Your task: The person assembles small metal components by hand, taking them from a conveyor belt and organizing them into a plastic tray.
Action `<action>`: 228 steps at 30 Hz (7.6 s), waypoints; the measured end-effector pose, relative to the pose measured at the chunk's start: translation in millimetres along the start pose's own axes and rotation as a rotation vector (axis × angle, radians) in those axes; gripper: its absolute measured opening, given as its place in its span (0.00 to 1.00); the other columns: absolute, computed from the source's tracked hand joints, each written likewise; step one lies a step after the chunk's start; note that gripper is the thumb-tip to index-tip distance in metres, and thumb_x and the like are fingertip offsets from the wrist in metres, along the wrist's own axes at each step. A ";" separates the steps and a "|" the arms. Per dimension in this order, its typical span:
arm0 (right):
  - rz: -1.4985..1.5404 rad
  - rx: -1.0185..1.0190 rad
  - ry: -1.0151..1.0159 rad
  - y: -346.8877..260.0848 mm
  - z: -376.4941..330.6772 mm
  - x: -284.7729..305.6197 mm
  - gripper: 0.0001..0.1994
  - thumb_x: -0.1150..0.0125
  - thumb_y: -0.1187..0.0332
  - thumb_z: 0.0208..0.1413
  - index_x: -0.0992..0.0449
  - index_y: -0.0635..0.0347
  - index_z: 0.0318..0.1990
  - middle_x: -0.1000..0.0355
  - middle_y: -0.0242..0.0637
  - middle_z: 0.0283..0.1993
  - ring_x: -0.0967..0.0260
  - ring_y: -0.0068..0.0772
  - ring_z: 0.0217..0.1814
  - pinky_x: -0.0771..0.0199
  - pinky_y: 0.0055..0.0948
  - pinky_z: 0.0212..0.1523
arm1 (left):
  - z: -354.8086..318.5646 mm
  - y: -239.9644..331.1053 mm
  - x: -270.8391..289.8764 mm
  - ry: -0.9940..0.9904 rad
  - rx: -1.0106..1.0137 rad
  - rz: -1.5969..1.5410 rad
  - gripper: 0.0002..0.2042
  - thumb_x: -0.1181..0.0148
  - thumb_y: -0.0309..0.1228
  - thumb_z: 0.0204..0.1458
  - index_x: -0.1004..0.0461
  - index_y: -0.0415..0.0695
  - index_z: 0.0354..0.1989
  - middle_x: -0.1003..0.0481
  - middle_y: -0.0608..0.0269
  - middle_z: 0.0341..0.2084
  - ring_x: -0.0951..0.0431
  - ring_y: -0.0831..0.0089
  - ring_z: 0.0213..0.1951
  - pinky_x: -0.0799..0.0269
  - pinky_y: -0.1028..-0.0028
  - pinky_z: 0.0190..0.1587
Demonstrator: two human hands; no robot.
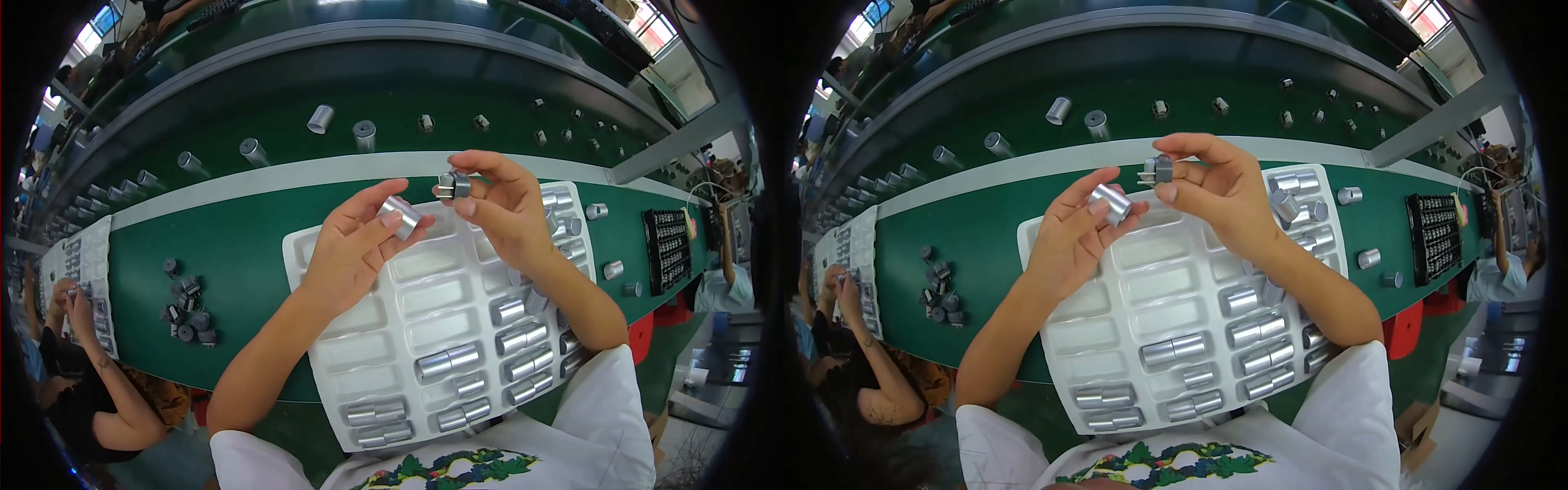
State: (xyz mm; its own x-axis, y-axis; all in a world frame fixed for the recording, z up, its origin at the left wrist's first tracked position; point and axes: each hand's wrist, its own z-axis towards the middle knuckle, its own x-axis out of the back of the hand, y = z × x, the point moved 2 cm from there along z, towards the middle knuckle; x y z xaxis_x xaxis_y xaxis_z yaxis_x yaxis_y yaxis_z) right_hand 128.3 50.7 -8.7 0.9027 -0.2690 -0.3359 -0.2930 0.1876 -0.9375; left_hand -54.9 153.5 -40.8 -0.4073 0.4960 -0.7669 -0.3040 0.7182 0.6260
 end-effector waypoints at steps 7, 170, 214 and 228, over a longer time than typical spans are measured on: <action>-0.513 0.380 -0.193 -5.5 -6.6 -9.5 0.22 0.31 0.86 0.44 0.23 0.68 0.50 0.27 0.44 0.49 0.24 0.37 0.50 0.24 0.31 0.56 | -3.0 -5.3 9.2 -0.042 0.090 0.083 0.15 0.50 0.41 0.67 0.30 0.42 0.52 0.24 0.59 0.34 0.20 0.72 0.31 0.22 0.73 0.31; -1.869 0.546 -0.317 47.4 146.9 -46.4 0.11 0.42 0.69 0.56 0.23 0.62 0.44 0.25 0.49 0.43 0.27 0.50 0.49 0.24 0.44 0.49 | -197.6 -15.0 -35.6 -0.800 -0.602 2.147 0.16 0.40 0.30 0.46 0.26 0.42 0.45 0.30 0.63 0.37 0.29 0.72 0.36 0.32 0.77 0.34; -0.364 -0.133 0.032 -6.4 -12.3 16.7 0.18 0.29 0.78 0.50 0.25 0.69 0.49 0.26 0.36 0.42 0.28 0.21 0.43 0.25 0.22 0.47 | 45.8 -18.3 -14.3 -0.058 0.109 0.175 0.15 0.46 0.28 0.64 0.30 0.37 0.57 0.25 0.55 0.49 0.25 0.71 0.45 0.25 0.68 0.50; -0.880 0.438 -0.054 -25.4 -22.4 10.4 0.17 0.24 0.78 0.41 0.19 0.61 0.42 0.21 0.41 0.41 0.22 0.34 0.41 0.23 0.26 0.42 | 34.5 -16.8 -8.9 -0.129 0.082 0.183 0.13 0.44 0.29 0.64 0.26 0.35 0.53 0.21 0.56 0.42 0.21 0.72 0.41 0.23 0.72 0.46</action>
State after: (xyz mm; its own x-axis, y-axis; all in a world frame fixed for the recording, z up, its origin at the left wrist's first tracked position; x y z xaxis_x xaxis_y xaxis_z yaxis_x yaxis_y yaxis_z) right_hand 138.0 21.9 9.5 0.7592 -0.4391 0.4803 0.6232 0.2780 -0.7310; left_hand -16.4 153.9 -49.4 -0.3341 0.6762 -0.6566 -0.1616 0.6452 0.7467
